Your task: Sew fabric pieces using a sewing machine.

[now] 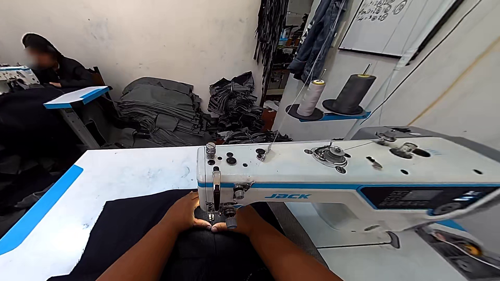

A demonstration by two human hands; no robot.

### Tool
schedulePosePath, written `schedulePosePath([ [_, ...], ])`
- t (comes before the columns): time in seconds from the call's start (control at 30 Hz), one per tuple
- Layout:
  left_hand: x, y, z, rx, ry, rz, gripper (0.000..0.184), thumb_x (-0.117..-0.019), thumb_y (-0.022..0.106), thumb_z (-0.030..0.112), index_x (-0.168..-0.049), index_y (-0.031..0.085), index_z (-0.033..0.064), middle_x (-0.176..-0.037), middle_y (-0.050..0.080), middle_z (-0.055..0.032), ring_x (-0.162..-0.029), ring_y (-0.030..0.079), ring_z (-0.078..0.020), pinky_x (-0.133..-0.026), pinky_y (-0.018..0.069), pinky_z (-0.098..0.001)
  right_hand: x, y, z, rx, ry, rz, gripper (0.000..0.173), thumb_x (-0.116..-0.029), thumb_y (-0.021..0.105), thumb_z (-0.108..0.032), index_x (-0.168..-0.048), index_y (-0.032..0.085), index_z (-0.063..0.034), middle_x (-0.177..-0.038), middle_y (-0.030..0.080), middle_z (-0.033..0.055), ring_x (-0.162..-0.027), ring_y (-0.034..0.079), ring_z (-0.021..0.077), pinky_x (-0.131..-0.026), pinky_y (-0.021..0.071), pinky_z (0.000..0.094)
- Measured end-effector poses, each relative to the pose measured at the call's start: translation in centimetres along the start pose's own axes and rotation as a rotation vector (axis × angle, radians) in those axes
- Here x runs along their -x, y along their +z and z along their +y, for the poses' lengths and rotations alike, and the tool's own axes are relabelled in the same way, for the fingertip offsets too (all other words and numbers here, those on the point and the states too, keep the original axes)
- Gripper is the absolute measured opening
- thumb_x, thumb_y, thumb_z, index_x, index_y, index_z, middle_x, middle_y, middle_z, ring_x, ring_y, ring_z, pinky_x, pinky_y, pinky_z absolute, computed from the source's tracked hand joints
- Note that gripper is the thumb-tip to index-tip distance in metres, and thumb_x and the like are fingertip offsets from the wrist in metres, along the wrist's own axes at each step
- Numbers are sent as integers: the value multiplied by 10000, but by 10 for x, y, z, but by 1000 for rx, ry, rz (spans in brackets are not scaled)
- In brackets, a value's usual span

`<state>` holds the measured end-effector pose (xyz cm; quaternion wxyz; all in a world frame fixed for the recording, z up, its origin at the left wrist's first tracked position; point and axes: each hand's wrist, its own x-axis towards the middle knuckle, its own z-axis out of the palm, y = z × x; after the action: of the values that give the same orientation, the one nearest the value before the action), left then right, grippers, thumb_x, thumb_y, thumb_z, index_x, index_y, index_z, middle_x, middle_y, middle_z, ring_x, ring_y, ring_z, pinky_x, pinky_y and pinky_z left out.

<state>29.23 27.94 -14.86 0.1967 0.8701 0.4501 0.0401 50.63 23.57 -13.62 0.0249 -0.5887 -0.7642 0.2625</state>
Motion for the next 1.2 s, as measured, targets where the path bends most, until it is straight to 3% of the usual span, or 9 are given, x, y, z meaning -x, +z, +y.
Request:
schedulePosePath([
  [0.13, 61, 40, 32, 38, 125, 107, 624, -812, 839, 448, -1174, 695, -39, -1429, 580, -256, -1416, 482, -426, -1208, 306, -599, 48, 25, -12, 108, -30, -165, 979, -889, 719, -583, -1646, 262, -163, -1727, 144, 145, -1593, -30, 420, -1140, -88, 797],
  [0.23, 97, 63, 35, 120, 159, 228, 606, -782, 854, 400, -1241, 705, 34, -1469, 595, -150, -1453, 460, -387, -1188, 284, -669, 80, 49, -4, 93, -51, -94, 971, -889, 647, -667, -1653, 249, -219, -1744, 90, 72, -1602, -23, 371, -1155, -24, 786],
  [0.3, 97, 57, 28, 138, 171, 170, 626, -779, 859, 411, -1253, 696, 37, -1481, 589, -128, -1478, 429, -366, -1213, 243, -654, 84, 51, -8, 64, -21, -104, 980, -905, 625, -678, -1660, 212, -208, -1746, 74, 59, -1605, 49, 343, -1230, 171, 636],
  [0.37, 96, 50, 28, 156, 138, 72, 629, -805, 846, 409, -1280, 669, 36, -1534, 539, -114, -1521, 362, -333, -1249, 171, -610, 83, 49, -12, 61, 17, -138, 1017, -904, 613, -698, -1669, 148, -216, -1749, 27, 32, -1610, 28, 310, -1258, 163, 565],
  [0.5, 92, 45, 27, 165, 98, 46, 639, -794, 856, 428, -1251, 669, 22, -1539, 530, -120, -1534, 344, -304, -1267, 143, -569, 78, 53, -7, 109, 11, -66, 1083, -847, 581, -791, -1668, 173, -214, -1748, 79, 7, -1610, -44, 304, -1194, -34, 726],
  [0.77, 49, 27, 6, 122, 65, 3, 637, -807, 847, 440, -1265, 672, 33, -1535, 537, -98, -1541, 333, -240, -1285, 127, -506, 37, 28, -4, 115, 78, -107, 1053, -874, 560, -783, -1665, 174, -205, -1744, 104, 2, -1611, -22, 275, -1243, 115, 609],
  [0.9, 26, 18, -4, 75, 72, 21, 607, -812, 853, 404, -1256, 695, 21, -1381, 649, -141, -1474, 440, -267, -1272, 178, -506, 21, 12, -6, 110, 124, -115, 943, -902, 573, -741, -1589, 377, -125, -1665, 338, 93, -1597, 121, 298, -1250, 96, 588],
  [1.0, 10, 7, -8, 44, 37, -30, 620, -856, 829, 357, -1339, 650, 12, -1470, 588, -137, -1497, 408, -243, -1276, 153, -499, 12, 3, -4, 58, 110, -44, 800, -921, 621, -666, -1355, 616, 5, -1425, 585, 204, -1450, 412, 362, -1211, 196, 573],
  [1.2, -16, -16, -3, -114, -55, -161, 637, -927, 776, 299, -1417, 550, -40, -1537, 499, -186, -1507, 372, -287, -1281, 132, -472, -6, -9, -2, 10, 176, -47, 656, -988, 634, -490, -1358, 597, 50, -1445, 554, 263, -1428, 441, 393, -1196, 266, 553],
])
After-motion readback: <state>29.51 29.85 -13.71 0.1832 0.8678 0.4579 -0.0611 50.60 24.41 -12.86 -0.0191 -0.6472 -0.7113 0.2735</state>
